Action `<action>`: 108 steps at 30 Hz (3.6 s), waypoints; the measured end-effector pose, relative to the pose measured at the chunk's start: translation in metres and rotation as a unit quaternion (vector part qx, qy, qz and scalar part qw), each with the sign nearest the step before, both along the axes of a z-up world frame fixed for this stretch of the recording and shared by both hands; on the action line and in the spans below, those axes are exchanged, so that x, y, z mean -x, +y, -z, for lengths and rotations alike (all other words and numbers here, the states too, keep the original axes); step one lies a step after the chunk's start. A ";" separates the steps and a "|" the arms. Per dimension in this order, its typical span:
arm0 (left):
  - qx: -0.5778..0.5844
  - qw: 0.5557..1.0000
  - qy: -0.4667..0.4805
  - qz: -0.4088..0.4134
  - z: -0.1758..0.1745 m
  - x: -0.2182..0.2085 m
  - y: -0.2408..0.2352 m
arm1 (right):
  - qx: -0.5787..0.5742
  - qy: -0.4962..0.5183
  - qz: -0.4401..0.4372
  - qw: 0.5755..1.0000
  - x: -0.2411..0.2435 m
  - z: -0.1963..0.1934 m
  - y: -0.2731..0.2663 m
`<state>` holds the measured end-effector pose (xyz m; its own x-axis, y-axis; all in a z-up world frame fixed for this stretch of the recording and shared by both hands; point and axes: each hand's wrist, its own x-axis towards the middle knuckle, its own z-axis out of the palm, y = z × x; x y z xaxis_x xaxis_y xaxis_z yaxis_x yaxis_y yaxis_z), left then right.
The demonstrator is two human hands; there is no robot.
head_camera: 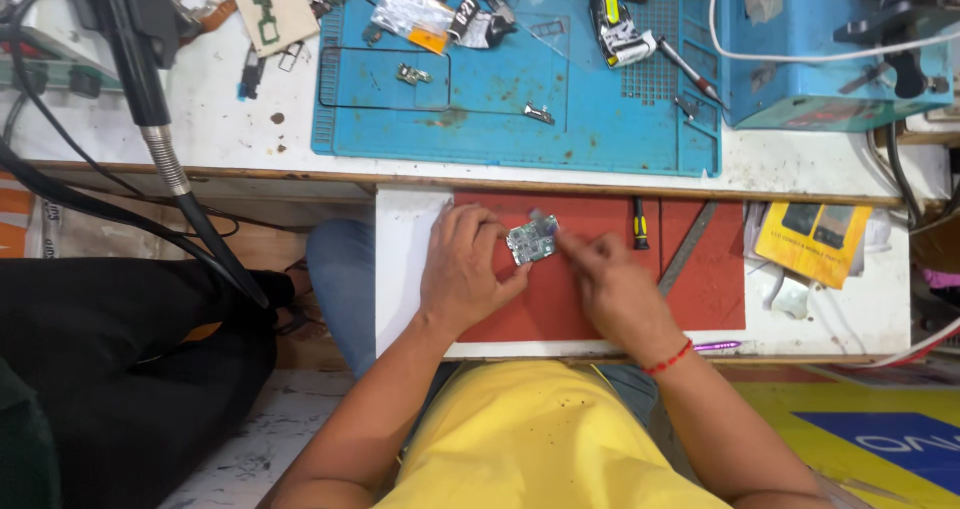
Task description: The person cleans a small circuit board by repeatedly rubbing its surface with a toothbrush and then using a handheld air blower to remove debris. The board is held in place on a red mat while the person works on it.
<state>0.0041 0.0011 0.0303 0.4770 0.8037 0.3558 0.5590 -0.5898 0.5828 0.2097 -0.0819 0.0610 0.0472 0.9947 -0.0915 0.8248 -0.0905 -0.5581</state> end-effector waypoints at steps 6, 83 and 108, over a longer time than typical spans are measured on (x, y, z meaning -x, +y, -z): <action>-0.002 1.000 0.014 -0.014 -0.005 -0.004 0.002 | 0.034 0.005 -0.100 0.994 0.002 -0.004 -0.004; -0.030 0.999 -0.026 0.019 0.015 0.007 0.003 | 0.022 -0.036 -0.093 0.995 0.000 -0.004 0.007; -0.002 0.999 -0.029 0.019 0.011 0.006 0.003 | 0.029 -0.045 -0.109 0.993 0.004 -0.007 0.007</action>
<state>-0.0014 0.0038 0.0193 0.4856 0.7838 0.3869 0.5010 -0.6123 0.6116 0.2061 -0.0749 0.0679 -0.1572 0.9755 -0.1537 0.8743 0.0651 -0.4809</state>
